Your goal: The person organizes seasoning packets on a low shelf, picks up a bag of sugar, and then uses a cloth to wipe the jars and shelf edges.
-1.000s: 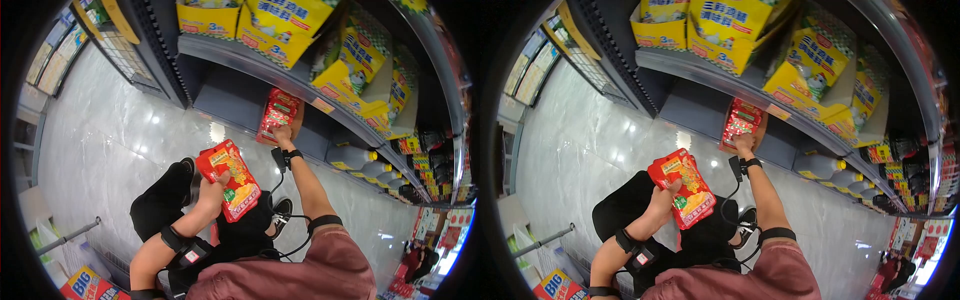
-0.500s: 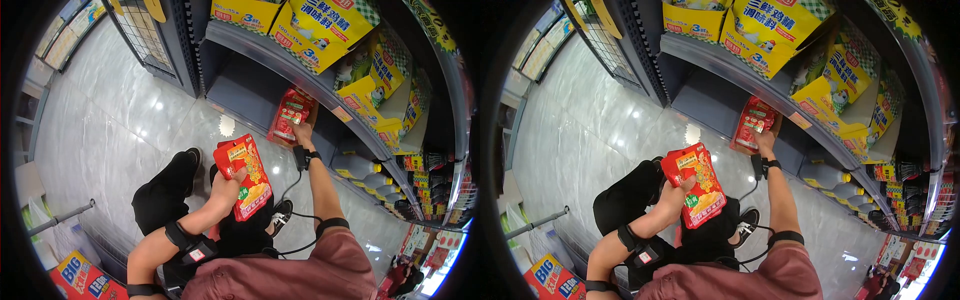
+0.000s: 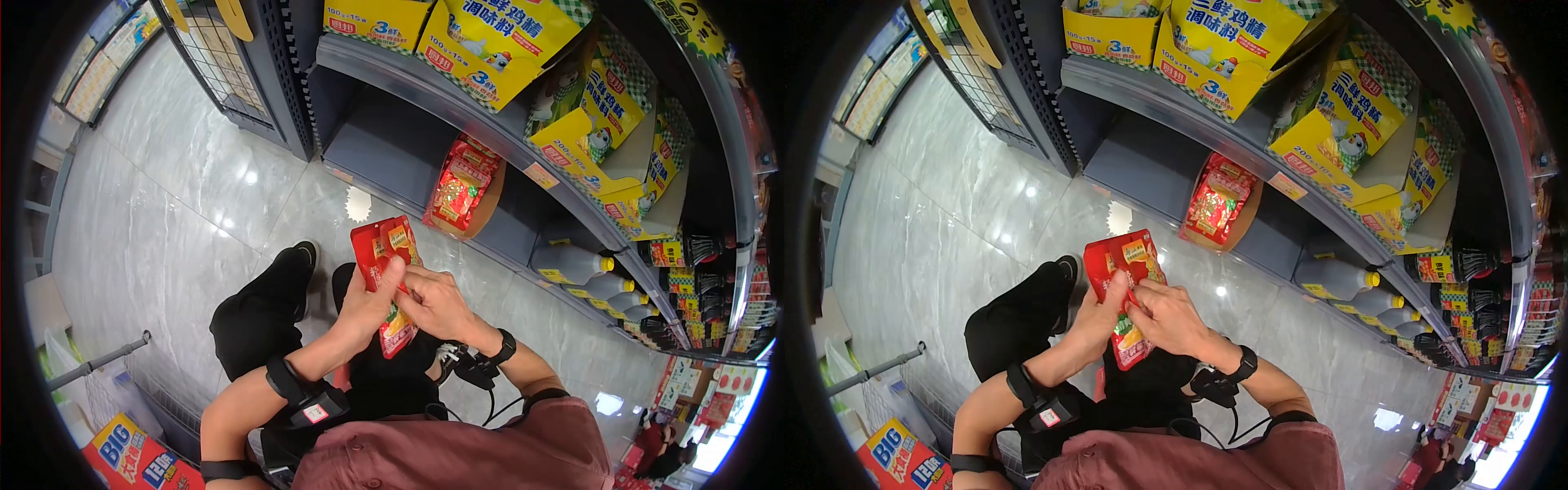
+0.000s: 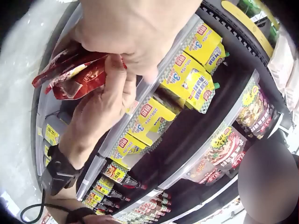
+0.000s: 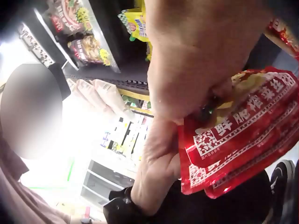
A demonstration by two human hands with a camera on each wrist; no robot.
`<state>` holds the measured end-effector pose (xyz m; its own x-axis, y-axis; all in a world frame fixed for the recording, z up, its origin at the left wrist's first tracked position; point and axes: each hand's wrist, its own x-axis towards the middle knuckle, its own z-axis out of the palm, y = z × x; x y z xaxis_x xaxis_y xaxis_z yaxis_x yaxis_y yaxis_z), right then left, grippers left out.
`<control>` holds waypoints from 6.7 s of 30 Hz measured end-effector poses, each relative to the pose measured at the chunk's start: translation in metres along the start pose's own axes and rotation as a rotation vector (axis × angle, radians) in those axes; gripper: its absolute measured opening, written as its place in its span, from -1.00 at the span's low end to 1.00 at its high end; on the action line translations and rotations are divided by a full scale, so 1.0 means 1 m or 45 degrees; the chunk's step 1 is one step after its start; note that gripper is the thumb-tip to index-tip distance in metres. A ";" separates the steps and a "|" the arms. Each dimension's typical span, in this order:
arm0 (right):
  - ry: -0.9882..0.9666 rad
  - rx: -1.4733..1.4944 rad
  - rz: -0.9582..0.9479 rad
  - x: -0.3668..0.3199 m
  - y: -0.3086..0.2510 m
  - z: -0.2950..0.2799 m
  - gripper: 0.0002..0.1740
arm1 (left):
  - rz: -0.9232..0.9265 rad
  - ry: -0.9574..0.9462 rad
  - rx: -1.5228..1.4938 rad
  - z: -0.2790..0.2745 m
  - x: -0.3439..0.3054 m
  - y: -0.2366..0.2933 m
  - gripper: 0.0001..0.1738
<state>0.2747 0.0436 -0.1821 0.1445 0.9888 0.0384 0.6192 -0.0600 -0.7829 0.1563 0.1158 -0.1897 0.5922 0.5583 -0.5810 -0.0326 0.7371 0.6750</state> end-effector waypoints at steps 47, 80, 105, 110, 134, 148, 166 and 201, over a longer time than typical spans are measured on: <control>-0.667 -1.517 0.100 0.112 0.214 -0.012 0.05 | -0.165 0.113 -0.044 -0.008 0.001 0.003 -0.68; 0.270 1.456 0.666 0.030 0.154 0.004 -0.59 | -0.084 0.120 0.009 0.000 0.005 -0.003 -0.56; 0.601 -0.286 0.441 0.028 0.174 -0.056 -0.87 | -0.298 -0.210 -0.251 -0.006 -0.003 0.014 -0.55; 0.465 -0.136 0.031 -0.008 0.095 -0.071 -0.89 | -0.373 -0.480 -0.663 0.002 -0.009 0.033 -0.54; 0.162 0.286 -0.494 -0.044 0.073 -0.049 -0.87 | -0.123 -0.110 -0.692 -0.006 0.002 0.039 -0.54; 0.590 0.900 1.276 0.078 0.262 0.003 -0.62 | -0.175 0.158 0.082 -0.017 -0.003 0.014 -0.53; -0.068 -0.961 0.568 0.066 0.269 0.035 -0.48 | -0.170 0.151 0.092 -0.018 -0.001 0.007 -0.56; -0.398 0.034 -0.458 -0.036 -0.002 -0.060 -0.68 | -0.304 -0.017 -0.300 -0.017 0.001 -0.002 -0.46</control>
<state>0.3143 -0.0004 -0.1442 -0.3174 0.9401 0.1244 0.5667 0.2932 -0.7700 0.1429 0.1213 -0.1993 0.6158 0.3553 -0.7033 -0.0760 0.9152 0.3958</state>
